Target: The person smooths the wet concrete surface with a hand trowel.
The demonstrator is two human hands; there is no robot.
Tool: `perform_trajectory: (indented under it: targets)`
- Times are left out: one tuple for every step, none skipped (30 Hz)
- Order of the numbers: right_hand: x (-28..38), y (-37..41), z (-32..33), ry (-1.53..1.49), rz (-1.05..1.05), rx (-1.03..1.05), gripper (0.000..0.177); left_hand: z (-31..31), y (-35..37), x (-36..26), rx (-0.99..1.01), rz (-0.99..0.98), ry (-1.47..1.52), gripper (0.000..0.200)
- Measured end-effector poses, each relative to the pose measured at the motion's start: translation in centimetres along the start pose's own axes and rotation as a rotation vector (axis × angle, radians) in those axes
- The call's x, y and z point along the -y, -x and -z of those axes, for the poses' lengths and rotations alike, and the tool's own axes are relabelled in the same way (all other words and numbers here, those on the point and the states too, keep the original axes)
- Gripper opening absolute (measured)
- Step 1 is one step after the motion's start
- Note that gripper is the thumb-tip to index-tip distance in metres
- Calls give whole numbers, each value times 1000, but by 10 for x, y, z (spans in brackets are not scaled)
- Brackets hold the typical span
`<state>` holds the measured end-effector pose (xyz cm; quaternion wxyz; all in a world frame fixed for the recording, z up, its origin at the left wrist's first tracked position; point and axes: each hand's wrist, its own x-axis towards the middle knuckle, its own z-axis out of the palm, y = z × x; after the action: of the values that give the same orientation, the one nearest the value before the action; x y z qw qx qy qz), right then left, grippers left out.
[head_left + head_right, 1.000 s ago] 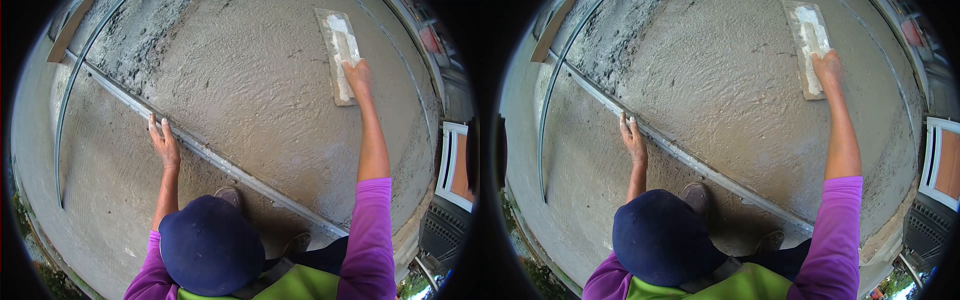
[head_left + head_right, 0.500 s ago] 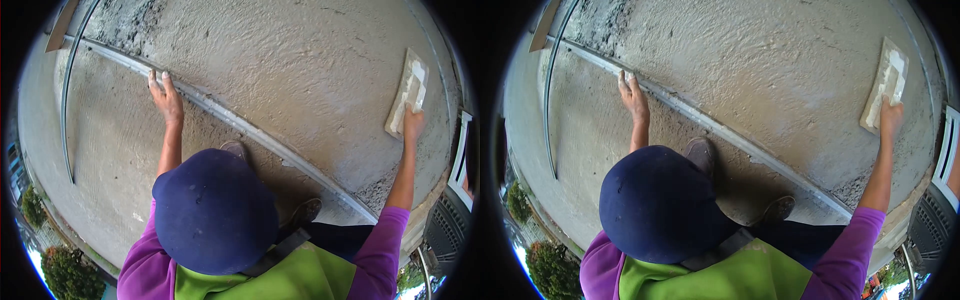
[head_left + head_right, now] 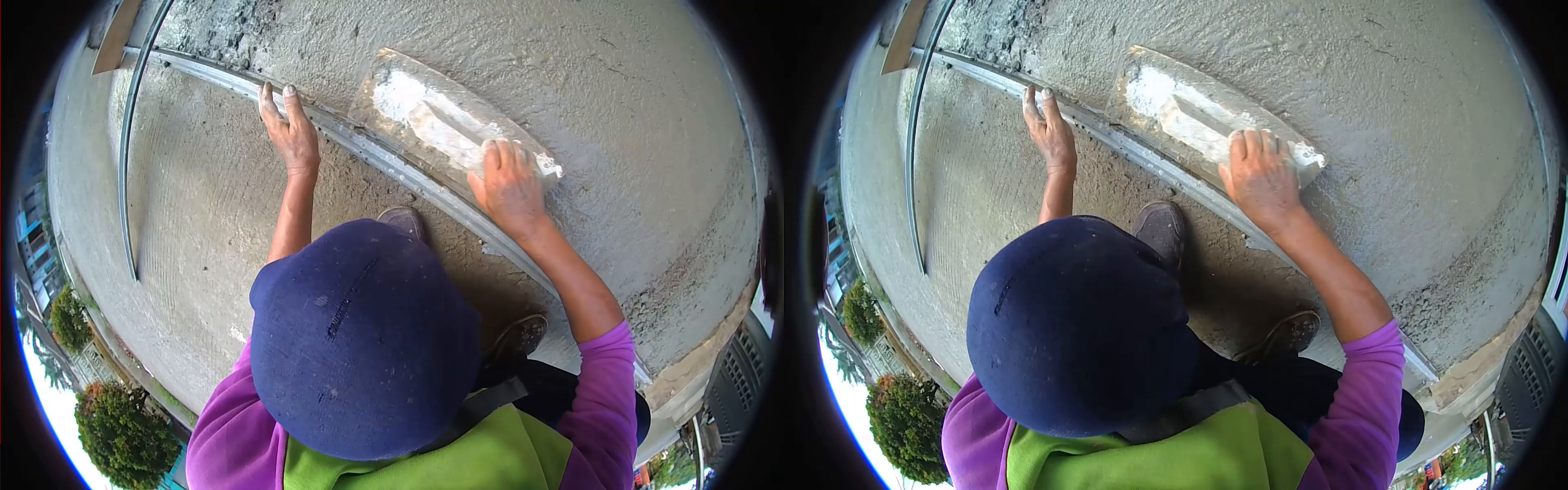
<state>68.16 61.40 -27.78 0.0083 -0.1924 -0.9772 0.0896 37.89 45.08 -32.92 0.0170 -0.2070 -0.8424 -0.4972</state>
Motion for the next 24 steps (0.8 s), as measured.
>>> perform_trajectory:
  targets:
    - [4, -5, -5, -21, -20, 37, 51, -1, 0, -2, 2, -3, 10, 63]
    - [7, -10, -10, -33, -46, 72, 51, -2, 1, -2, 7, 9, 48, 64]
    - [10, -12, -18, 3, -22, 22, 49, 0, 3, 4, 14, 21, 94, 65]
    - [12, -14, -28, 48, -6, -31, 47, -1, 3, 7, 27, 26, 148, 65]
    - [6, -19, -29, 107, 2, -86, 45, -4, 2, 4, 32, 50, 194, 65]
    - [-1, -25, -21, 75, -24, -78, 44, -5, 4, 1, 39, 79, 239, 65]
    - [-6, -30, -14, 36, -43, -70, 43, -5, 5, -3, 48, 61, 128, 64]
    - [-13, -33, -7, -12, -58, -63, 42, -3, 4, -6, 52, 42, 7, 64]
    - [-26, -35, -1, -6, -103, -97, 42, -3, 4, -6, 63, 43, -3, 63]
    - [-41, -39, 5, -3, -146, -132, 42, -3, 4, -6, 73, 42, -18, 63]
    - [-57, -44, 12, -2, -189, -171, 42, -6, 2, -6, 83, 38, -34, 62]
    - [-77, -46, 23, 29, -205, -191, 41, -11, 0, -10, 89, 27, -22, 62]
    - [-96, -49, 37, 9, -289, -140, 41, -13, 0, -15, 91, 20, -17, 62]
    - [-113, -52, 51, -17, -371, -90, 41, -15, -1, -19, 92, 13, -16, 62]
    - [-132, -53, 61, -47, -450, -41, 41, -16, -3, -24, 96, -2, -39, 62]
    - [-155, -51, 66, -10, -480, -96, 40, -18, -3, -30, 99, -15, -63, 62]
    - [-179, -46, 71, 27, -509, -148, 40, -20, -3, -34, 103, -26, -88, 61]
    - [-198, -41, 81, 40, -558, -175, 40, -23, -3, -36, 104, -45, -75, 61]
    - [-217, -36, 92, 51, -603, -202, 40, -24, -3, -40, 109, -48, -78, 61]
    - [-238, -30, 99, 40, -661, -210, 40, -25, -3, -45, 114, -52, -84, 60]
    - [-263, -22, 105, 30, -720, -217, 41, -26, -2, -51, 119, -55, -89, 60]
    - [-295, -12, 103, 70, -731, -282, 44, -27, -1, -56, 126, -68, -91, 60]
    - [-327, 0, 101, 111, -742, -347, 48, -26, 0, -62, 134, -85, -108, 60]
    - [-355, 10, 104, 96, -785, -356, 50, -24, 2, -70, 141, -100, -121, 60]
